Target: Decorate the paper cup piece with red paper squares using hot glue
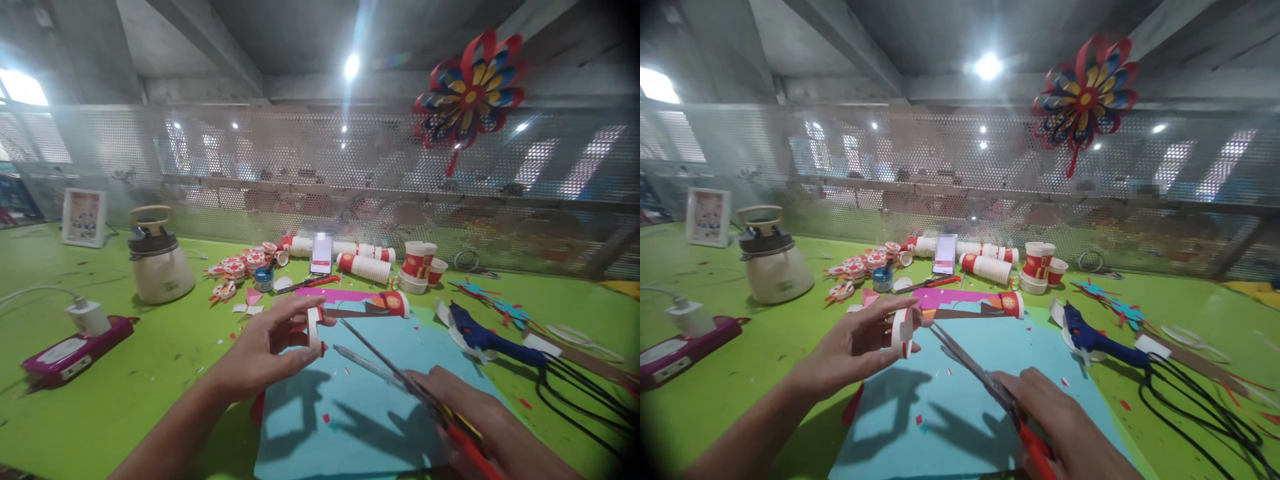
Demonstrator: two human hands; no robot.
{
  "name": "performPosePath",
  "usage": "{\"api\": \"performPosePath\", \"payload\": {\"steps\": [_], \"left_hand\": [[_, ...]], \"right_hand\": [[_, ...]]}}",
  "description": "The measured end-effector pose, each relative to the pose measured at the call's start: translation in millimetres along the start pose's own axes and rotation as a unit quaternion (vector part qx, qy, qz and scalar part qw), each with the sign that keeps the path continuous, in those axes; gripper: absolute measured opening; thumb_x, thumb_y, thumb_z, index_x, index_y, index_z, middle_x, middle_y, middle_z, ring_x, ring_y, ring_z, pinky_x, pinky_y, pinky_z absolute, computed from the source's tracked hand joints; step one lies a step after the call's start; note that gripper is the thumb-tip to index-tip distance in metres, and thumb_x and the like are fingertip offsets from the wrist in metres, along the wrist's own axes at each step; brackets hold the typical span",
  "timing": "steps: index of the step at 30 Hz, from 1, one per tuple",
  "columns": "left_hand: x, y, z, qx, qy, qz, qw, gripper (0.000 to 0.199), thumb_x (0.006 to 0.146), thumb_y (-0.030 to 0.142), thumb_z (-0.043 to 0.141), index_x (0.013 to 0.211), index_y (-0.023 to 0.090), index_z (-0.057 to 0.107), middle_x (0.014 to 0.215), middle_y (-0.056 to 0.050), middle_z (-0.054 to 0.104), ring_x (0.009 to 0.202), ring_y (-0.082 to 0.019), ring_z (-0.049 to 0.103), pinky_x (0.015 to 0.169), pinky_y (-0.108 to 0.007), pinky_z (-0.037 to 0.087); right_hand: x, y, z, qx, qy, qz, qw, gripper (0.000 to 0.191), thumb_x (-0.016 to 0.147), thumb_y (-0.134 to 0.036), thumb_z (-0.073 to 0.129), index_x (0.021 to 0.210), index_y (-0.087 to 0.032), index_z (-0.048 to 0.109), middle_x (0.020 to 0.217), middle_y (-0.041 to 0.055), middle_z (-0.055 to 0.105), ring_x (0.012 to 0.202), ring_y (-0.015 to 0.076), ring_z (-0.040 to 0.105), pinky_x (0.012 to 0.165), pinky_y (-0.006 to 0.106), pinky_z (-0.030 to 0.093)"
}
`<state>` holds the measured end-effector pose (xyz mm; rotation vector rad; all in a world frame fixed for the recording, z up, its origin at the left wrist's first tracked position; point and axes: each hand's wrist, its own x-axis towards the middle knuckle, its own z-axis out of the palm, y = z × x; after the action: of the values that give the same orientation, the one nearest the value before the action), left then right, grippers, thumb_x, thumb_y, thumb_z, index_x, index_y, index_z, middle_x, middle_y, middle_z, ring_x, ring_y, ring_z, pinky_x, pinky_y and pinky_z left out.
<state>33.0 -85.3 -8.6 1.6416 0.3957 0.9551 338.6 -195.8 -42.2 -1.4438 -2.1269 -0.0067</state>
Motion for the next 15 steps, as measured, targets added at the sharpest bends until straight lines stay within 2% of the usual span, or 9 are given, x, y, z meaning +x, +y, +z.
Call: {"api": "performPosePath", "payload": {"steps": [3,6,9,13,15], "left_hand": [[1,1,2.3,-0.012,0.008,0.003,1.0,0.048,0.086,0.02,0.072,0.131,0.024,0.055,0.123,-0.009,0.064,0.105,-0.016,0.065,0.093,-0.031,0.054],[3,-2,3.7,-0.015,0.017,0.007,1.0,0.048,0.086,0.019,0.072,0.13,0.023,0.055,0.12,-0.009,0.065,0.103,-0.016,0.066,0.091,-0.03,0.055],[4,-5,4.1,-0.008,0.03,0.003,1.0,0.048,0.085,0.021,0.073,0.129,0.021,0.055,0.121,-0.012,0.065,0.103,-0.017,0.066,0.09,-0.032,0.055],[6,-7,5.0,0.02,0.071,0.012,0.997,0.049,0.083,0.027,0.075,0.127,0.02,0.056,0.122,-0.012,0.064,0.103,-0.02,0.065,0.087,-0.033,0.055],[7,-7,5.8,0.042,0.095,0.008,0.995,0.048,0.082,0.029,0.075,0.126,0.019,0.056,0.123,-0.012,0.063,0.103,-0.02,0.064,0.088,-0.033,0.054]], "right_hand": [[6,2,0,0.013,-0.024,0.012,1.0,0.042,0.085,-0.029,0.059,0.126,-0.031,0.063,0.105,0.0069,0.076,0.093,0.0271,0.073,0.076,0.033,0.06],[8,4,1,0.045,-0.004,0.02,0.999,0.039,0.087,-0.026,0.051,0.124,-0.028,0.063,0.094,0.0058,0.075,0.084,0.0241,0.073,0.075,0.032,0.059],[9,3,2,0.024,0.018,0.016,0.999,0.037,0.087,-0.028,0.052,0.122,-0.027,0.065,0.102,0.0076,0.075,0.092,0.0256,0.073,0.077,0.032,0.059],[7,-3,6,0.009,0.014,-0.005,1.0,0.034,0.086,-0.03,0.051,0.116,-0.026,0.067,0.103,0.0065,0.077,0.087,0.025,0.074,0.073,0.032,0.06],[3,-4,11,-0.016,0.031,-0.007,0.999,0.033,0.084,-0.029,0.055,0.115,-0.027,0.068,0.103,0.0051,0.077,0.091,0.0258,0.074,0.074,0.031,0.06]]}}
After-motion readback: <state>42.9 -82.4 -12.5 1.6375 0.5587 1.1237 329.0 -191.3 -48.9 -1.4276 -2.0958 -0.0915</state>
